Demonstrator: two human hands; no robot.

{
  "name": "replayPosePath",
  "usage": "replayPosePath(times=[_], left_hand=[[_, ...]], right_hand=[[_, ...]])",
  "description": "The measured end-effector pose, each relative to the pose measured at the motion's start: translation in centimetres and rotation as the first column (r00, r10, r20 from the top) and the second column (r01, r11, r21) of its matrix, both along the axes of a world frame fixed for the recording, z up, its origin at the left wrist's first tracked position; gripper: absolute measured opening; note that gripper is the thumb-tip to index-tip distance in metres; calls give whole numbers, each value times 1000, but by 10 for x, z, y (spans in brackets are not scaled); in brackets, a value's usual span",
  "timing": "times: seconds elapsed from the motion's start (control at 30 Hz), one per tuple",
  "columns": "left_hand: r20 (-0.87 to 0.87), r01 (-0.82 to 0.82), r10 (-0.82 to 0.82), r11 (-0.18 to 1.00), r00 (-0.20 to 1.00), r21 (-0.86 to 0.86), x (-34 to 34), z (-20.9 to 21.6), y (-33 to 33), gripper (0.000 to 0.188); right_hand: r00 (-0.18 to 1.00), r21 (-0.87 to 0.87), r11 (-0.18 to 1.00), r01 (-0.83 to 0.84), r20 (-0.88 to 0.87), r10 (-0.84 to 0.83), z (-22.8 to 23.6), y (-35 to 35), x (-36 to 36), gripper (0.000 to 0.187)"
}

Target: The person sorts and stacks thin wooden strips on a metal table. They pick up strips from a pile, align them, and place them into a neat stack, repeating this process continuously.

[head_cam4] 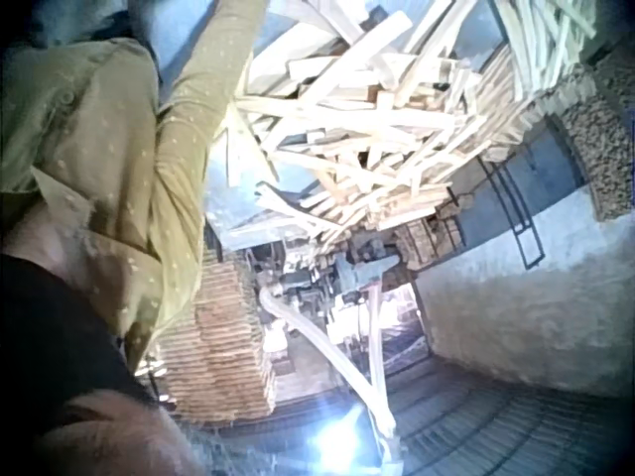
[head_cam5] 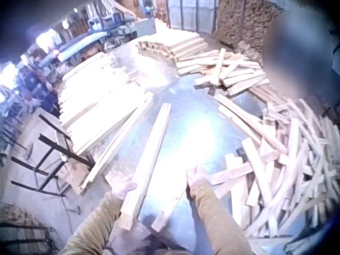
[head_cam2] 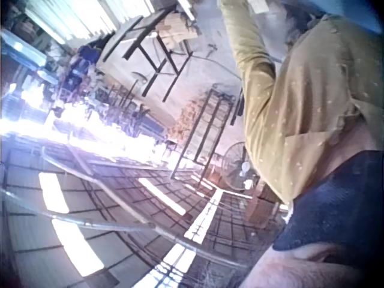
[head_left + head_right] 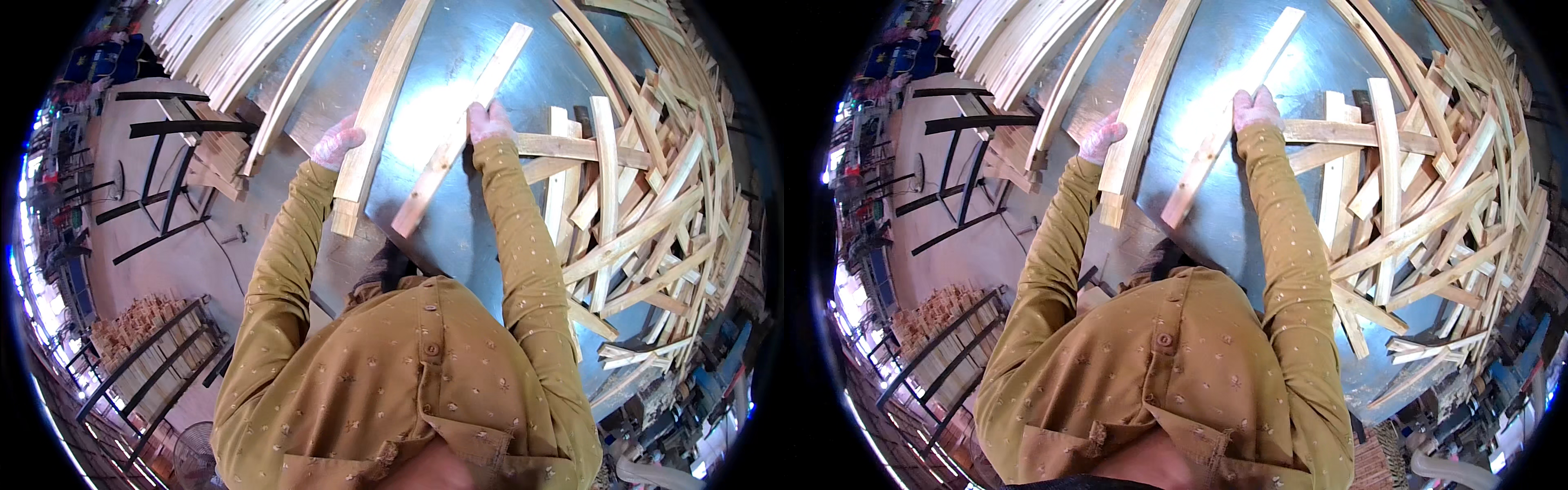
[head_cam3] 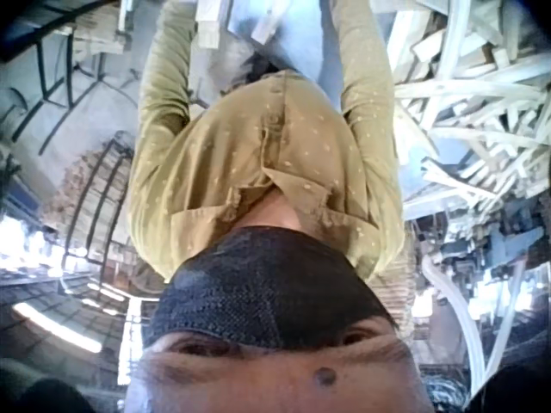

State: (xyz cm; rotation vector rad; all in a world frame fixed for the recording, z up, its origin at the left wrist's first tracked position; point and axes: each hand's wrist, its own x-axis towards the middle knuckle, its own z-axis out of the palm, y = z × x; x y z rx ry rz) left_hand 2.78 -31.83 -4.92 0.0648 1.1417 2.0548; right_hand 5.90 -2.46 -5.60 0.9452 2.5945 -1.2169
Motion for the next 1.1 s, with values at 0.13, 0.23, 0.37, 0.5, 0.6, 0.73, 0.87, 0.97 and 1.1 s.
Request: replayPosePath(times=[0.13, 0.23, 0.37, 0.5, 0.6, 0.73, 0.87, 0.97, 1.1], left_hand=[[127, 30, -24, 999, 992, -46, 3, 12, 0, 88], [-31, -94, 90, 979, 995, -179, 15, 18, 11, 93], [-192, -253, 190, 883, 963, -396, 35, 15, 50, 97], [-86, -68, 35, 900, 996, -430, 30, 28, 56, 81], [-27, -71, 66, 941, 997, -332, 31, 6, 54, 68], [7, -118, 127, 941, 992, -316, 36, 15, 70, 60], [-142, -198, 155, 908, 978, -370, 42, -1, 76, 52], [57, -88, 99, 980, 993, -180, 30, -4, 60, 51], [-280, -22, -84, 934, 956, -356, 28, -33, 14, 54]], right_hand=[[977, 136, 991, -1, -213, 30, -5, -4, 2, 66], [807, 334, 933, -133, -510, 298, 40, -58, 38, 77], [951, -569, 788, -234, -302, 65, 48, -123, 88, 81], [917, -879, 364, -308, -376, -133, 23, -97, 95, 75], [949, -955, 148, -258, -279, -146, 12, -69, 108, 73], [980, -879, 453, -153, -192, -42, 38, -67, 98, 77], [980, -834, 519, -187, -195, 39, 34, -57, 100, 67], [970, -965, -257, -48, 17, -243, 31, -27, 109, 47], [956, -996, 82, 40, 14, -294, 24, -23, 111, 40]])
